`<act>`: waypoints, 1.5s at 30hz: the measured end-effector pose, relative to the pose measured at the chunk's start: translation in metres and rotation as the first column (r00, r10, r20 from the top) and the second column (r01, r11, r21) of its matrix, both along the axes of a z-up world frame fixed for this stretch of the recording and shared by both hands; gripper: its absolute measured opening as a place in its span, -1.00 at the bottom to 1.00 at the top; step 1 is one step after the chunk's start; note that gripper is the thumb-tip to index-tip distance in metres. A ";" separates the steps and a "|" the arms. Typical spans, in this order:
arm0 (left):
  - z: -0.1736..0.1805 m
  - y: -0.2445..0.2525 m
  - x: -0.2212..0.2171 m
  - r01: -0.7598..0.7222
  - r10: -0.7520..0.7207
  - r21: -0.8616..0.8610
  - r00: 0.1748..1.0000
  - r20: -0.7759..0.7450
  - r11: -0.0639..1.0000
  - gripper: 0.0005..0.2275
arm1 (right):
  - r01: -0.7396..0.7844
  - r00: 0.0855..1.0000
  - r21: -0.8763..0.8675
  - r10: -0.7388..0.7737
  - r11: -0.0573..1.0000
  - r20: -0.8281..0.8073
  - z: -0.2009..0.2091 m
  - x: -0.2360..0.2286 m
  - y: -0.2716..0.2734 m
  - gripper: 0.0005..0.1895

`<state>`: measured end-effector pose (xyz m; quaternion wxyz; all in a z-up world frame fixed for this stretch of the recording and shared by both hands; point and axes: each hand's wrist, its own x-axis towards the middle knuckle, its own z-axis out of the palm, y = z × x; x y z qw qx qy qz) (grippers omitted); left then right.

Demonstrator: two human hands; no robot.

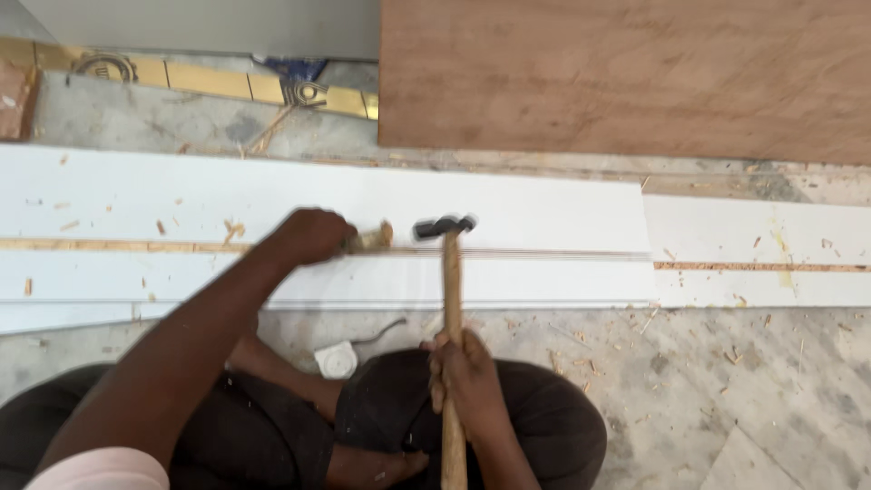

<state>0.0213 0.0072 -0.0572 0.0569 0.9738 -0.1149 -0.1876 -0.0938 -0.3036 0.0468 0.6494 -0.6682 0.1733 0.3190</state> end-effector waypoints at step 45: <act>0.038 -0.028 -0.040 -0.205 0.419 -0.733 0.900 0.119 0.648 -0.72 | 0.031 0.989 -0.108 -0.016 0.994 0.146 -0.011 -0.004 0.009 -0.75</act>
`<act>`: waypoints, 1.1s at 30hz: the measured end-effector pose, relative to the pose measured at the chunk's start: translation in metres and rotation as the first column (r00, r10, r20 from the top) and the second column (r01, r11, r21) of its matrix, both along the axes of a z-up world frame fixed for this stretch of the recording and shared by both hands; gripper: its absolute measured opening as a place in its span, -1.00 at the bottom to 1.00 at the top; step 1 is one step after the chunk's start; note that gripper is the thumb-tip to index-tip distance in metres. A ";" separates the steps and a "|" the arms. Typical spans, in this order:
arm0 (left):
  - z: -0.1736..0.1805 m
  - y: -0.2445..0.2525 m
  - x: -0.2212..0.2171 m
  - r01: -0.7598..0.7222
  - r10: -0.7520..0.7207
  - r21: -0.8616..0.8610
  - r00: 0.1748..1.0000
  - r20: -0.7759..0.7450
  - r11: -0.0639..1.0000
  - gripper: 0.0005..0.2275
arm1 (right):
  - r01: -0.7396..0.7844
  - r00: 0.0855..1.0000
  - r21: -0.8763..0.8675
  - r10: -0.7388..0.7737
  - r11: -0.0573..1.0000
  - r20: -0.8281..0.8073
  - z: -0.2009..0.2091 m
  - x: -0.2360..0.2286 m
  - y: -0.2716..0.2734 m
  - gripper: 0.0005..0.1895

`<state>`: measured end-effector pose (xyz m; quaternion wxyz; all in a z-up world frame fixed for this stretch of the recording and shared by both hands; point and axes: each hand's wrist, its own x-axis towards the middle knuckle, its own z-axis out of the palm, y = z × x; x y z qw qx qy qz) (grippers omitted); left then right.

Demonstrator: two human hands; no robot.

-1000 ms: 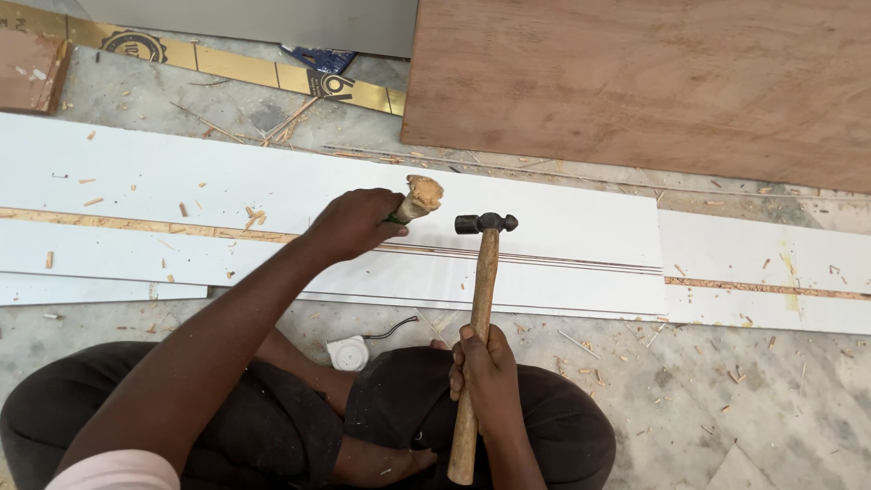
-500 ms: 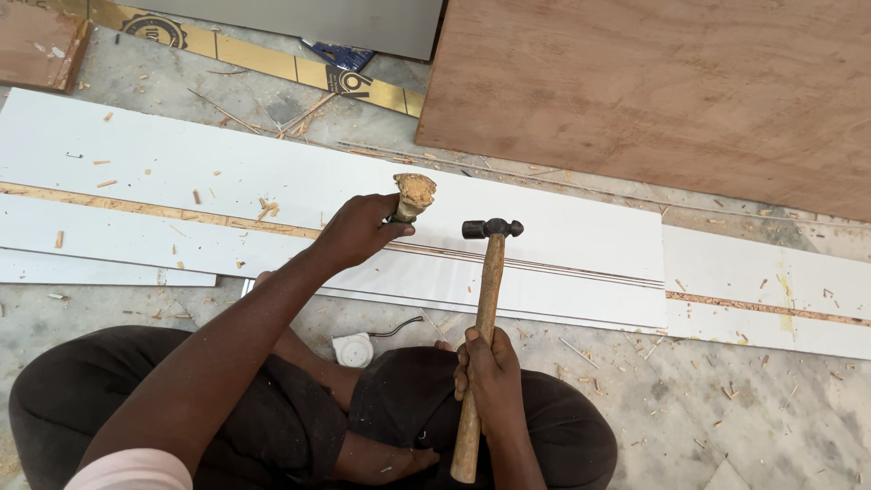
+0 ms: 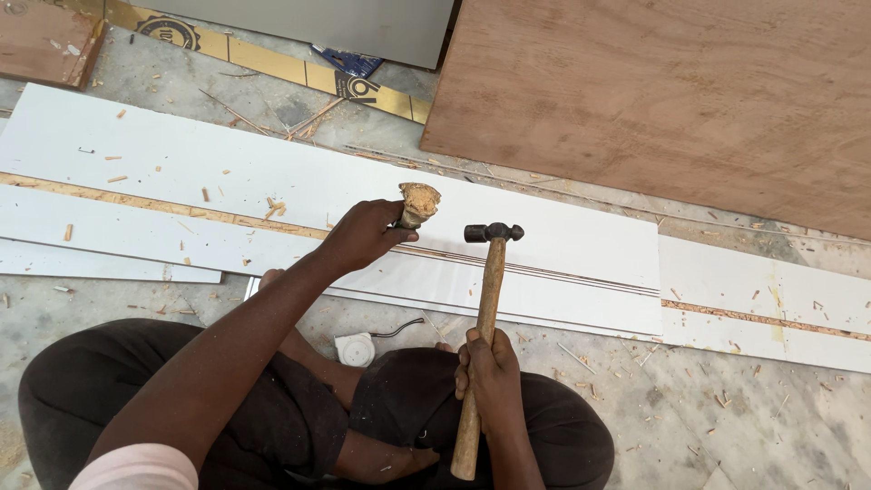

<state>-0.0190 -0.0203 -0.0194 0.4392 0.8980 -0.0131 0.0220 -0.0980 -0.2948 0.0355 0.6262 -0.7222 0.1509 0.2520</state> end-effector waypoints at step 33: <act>-0.009 0.004 0.003 0.049 -0.040 -0.065 0.990 0.132 0.997 -0.73 | -0.085 0.884 -0.286 0.205 0.955 0.420 0.087 -0.028 0.007 -0.80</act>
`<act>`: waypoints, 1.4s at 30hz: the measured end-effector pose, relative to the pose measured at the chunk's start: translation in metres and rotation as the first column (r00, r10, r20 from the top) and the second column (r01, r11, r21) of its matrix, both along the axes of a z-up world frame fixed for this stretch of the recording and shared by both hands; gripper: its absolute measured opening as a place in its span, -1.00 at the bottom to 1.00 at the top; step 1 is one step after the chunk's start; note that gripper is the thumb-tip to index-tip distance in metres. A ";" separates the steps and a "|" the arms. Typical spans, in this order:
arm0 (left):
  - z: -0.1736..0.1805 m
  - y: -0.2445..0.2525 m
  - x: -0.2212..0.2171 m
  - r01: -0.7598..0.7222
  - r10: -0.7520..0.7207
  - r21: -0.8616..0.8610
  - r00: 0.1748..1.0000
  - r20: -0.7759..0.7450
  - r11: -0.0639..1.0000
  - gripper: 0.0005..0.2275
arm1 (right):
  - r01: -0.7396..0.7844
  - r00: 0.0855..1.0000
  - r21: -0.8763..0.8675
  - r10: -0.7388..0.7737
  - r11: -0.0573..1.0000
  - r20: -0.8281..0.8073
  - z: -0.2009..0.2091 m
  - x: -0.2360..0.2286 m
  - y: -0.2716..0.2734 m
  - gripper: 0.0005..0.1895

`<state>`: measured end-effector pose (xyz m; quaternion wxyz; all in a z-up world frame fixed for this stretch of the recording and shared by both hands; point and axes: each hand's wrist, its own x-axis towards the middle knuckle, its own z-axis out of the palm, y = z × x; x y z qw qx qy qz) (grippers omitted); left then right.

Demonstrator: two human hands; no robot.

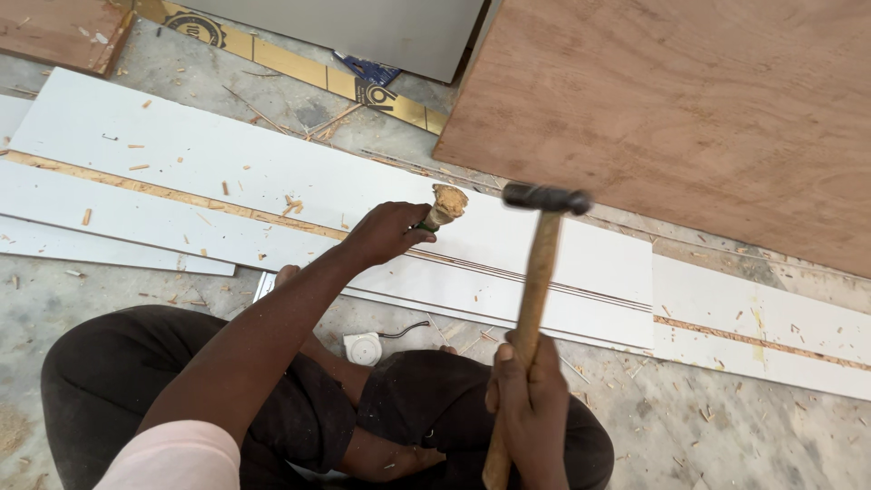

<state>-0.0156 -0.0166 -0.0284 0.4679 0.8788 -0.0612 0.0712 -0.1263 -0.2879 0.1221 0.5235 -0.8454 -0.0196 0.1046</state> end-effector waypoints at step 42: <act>0.007 -0.007 0.006 0.074 -0.057 0.136 0.991 -0.124 0.988 -0.75 | 0.017 0.994 0.073 -0.025 0.997 0.107 0.018 0.023 -0.009 -0.82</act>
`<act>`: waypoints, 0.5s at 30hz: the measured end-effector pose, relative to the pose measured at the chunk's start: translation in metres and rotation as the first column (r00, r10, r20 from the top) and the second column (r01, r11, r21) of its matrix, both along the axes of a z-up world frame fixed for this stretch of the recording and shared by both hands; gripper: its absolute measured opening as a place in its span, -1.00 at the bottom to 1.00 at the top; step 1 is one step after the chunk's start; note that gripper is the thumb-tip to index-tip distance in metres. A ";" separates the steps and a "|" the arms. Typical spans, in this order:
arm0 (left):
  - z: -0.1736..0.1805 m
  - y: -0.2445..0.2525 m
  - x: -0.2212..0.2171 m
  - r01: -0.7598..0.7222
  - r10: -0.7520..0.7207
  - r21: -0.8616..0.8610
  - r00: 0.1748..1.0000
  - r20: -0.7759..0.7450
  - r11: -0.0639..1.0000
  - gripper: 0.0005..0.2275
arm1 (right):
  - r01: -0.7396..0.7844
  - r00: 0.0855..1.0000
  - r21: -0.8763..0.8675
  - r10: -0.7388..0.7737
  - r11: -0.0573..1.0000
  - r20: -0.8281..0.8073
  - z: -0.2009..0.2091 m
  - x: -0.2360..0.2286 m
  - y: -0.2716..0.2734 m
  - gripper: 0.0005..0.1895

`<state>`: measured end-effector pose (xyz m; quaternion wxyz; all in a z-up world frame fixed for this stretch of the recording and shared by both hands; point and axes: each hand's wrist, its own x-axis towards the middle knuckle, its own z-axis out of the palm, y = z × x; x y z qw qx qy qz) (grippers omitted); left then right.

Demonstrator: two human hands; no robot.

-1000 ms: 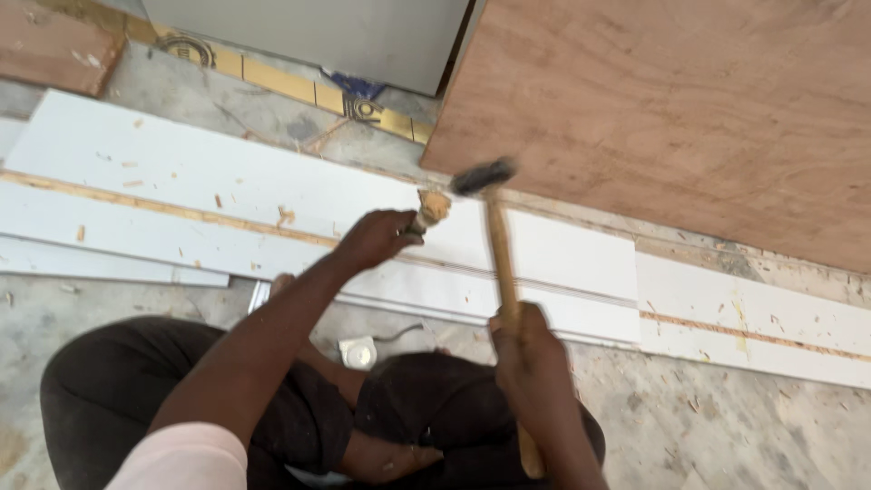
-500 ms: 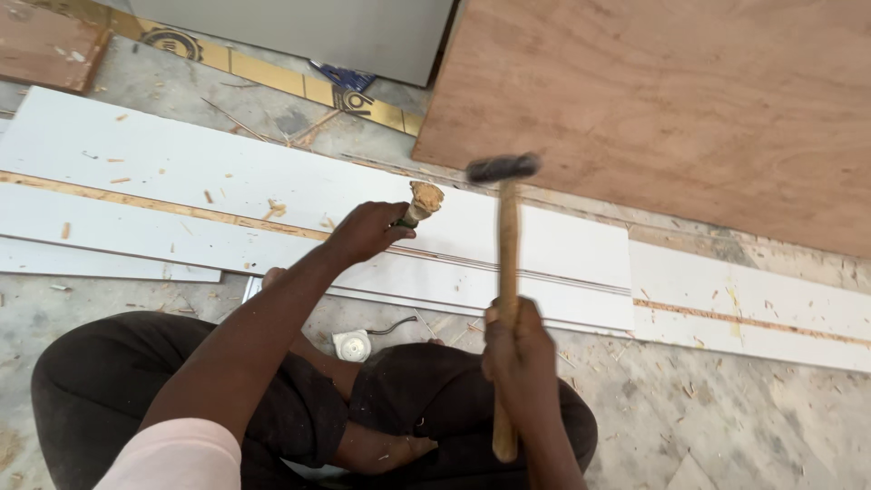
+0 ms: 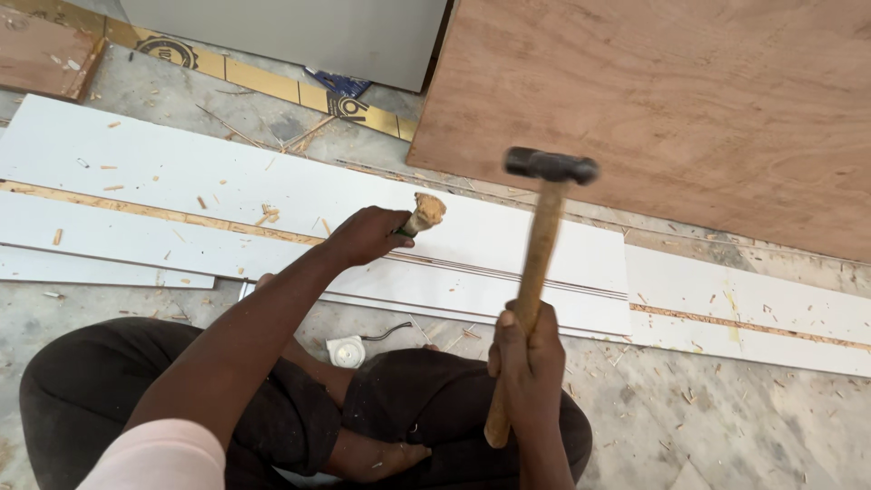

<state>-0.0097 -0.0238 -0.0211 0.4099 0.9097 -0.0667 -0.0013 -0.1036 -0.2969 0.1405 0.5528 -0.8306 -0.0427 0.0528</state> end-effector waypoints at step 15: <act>0.006 0.004 -0.019 -0.183 0.186 -0.164 0.983 0.006 0.969 -0.75 | 0.038 0.982 0.094 -0.020 0.995 -0.189 -0.043 -0.009 -0.001 -0.78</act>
